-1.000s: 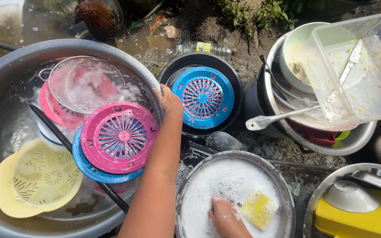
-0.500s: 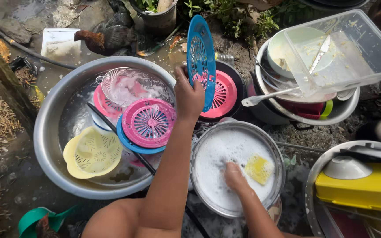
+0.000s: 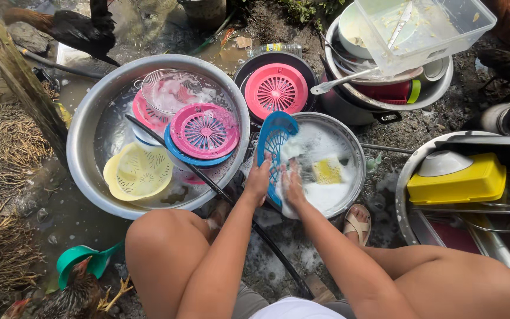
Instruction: The person washes several plastic basket covers and grids by hand in a basin of soapy water using a sponge.
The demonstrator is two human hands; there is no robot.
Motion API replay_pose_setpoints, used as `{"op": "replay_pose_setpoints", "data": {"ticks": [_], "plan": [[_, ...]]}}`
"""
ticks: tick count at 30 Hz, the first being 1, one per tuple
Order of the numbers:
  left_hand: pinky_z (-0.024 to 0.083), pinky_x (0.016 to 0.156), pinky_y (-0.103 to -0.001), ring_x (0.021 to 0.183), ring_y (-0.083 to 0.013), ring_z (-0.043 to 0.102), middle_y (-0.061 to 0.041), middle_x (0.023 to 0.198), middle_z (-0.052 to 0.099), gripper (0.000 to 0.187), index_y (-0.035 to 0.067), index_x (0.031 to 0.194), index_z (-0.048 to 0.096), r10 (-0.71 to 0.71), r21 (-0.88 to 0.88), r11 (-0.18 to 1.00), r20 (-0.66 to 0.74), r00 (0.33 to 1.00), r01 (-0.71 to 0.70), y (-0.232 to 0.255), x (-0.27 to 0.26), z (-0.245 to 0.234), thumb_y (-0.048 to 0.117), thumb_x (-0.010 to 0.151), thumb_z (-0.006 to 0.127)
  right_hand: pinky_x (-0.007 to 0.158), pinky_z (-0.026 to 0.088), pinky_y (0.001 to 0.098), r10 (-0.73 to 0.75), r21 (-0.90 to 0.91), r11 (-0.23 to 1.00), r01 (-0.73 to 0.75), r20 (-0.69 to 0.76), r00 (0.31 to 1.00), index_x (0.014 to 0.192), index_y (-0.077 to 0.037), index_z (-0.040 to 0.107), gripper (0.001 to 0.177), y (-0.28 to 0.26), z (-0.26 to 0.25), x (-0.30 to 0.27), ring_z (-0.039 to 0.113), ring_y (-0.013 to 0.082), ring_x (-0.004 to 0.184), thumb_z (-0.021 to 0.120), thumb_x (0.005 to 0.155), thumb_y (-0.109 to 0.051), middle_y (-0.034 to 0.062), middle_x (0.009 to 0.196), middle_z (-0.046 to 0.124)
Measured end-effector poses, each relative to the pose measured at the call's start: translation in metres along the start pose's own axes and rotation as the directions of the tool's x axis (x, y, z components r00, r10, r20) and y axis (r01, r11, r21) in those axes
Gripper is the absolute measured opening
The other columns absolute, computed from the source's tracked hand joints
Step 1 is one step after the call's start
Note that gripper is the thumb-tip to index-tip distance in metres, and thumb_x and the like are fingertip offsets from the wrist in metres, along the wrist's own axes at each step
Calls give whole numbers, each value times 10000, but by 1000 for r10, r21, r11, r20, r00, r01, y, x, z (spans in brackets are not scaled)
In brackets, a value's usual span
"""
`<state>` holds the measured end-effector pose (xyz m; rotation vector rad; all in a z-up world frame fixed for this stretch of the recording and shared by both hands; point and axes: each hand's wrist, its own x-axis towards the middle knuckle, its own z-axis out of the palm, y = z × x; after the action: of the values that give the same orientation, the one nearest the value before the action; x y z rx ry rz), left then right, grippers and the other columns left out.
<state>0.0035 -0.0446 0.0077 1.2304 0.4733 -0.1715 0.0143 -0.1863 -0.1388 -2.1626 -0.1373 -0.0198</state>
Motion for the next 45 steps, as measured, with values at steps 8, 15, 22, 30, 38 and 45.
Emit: {"op": "replay_pose_setpoints", "data": {"ticks": [8, 15, 22, 30, 38, 45], "plan": [[490, 930, -319, 1067, -142, 571, -61, 1236, 623, 451, 56, 1418, 530, 61, -201, 979, 196, 979, -21, -46, 7, -9, 177, 986, 569, 1297, 37, 468, -336, -65, 938, 340, 70, 939, 1656, -54, 171, 656, -39, -52, 74, 45, 279, 1624, 336, 1113, -384, 114, 1747, 87], [508, 803, -297, 928, -145, 607, -36, 1106, 649, 600, 66, 1401, 493, -32, -34, 998, 376, 926, 49, -6, 9, -13, 7, 808, 564, 1278, -22, 477, -397, 228, 908, 351, 205, 895, 1654, -77, 226, 640, -112, -48, 46, -24, 262, 1623, 263, 1116, -422, 111, 1755, 53], [479, 863, -277, 953, -122, 544, -17, 1104, 598, 753, 88, 1481, 393, -72, 253, 963, 563, 823, -89, 16, -23, 1, 20, 763, 608, 782, 476, 501, -263, -327, 925, 192, -188, 946, 1020, -62, 682, 465, -84, -98, 131, 614, 354, 767, 315, 1178, -299, 131, 811, 632], [471, 943, -257, 1045, -79, 574, 4, 1226, 618, 631, 96, 1426, 465, 33, 86, 993, 470, 882, -84, 36, -15, 0, 81, 800, 544, 680, 508, 414, -262, -87, 964, 252, -119, 958, 771, -91, 628, 466, -115, -114, 148, 648, 274, 647, 439, 1113, -344, 79, 655, 615], [506, 793, -295, 893, -129, 606, -51, 1056, 653, 469, 7, 1277, 558, -23, -53, 997, 485, 874, 55, 40, -6, -11, 60, 811, 535, 652, 511, 458, -523, -120, 851, 510, -130, 842, 751, -83, 698, 505, -143, -105, 127, 660, 348, 649, 503, 1112, -377, 138, 678, 652], [553, 769, -294, 867, -168, 663, -104, 1002, 679, 404, -17, 1208, 593, -162, -140, 953, 518, 840, 270, 72, -21, -2, 38, 811, 543, 642, 515, 480, -551, -150, 824, 547, 15, 834, 655, -101, 681, 470, -165, -101, 115, 654, 337, 624, 552, 1055, -310, 119, 656, 657]]}}
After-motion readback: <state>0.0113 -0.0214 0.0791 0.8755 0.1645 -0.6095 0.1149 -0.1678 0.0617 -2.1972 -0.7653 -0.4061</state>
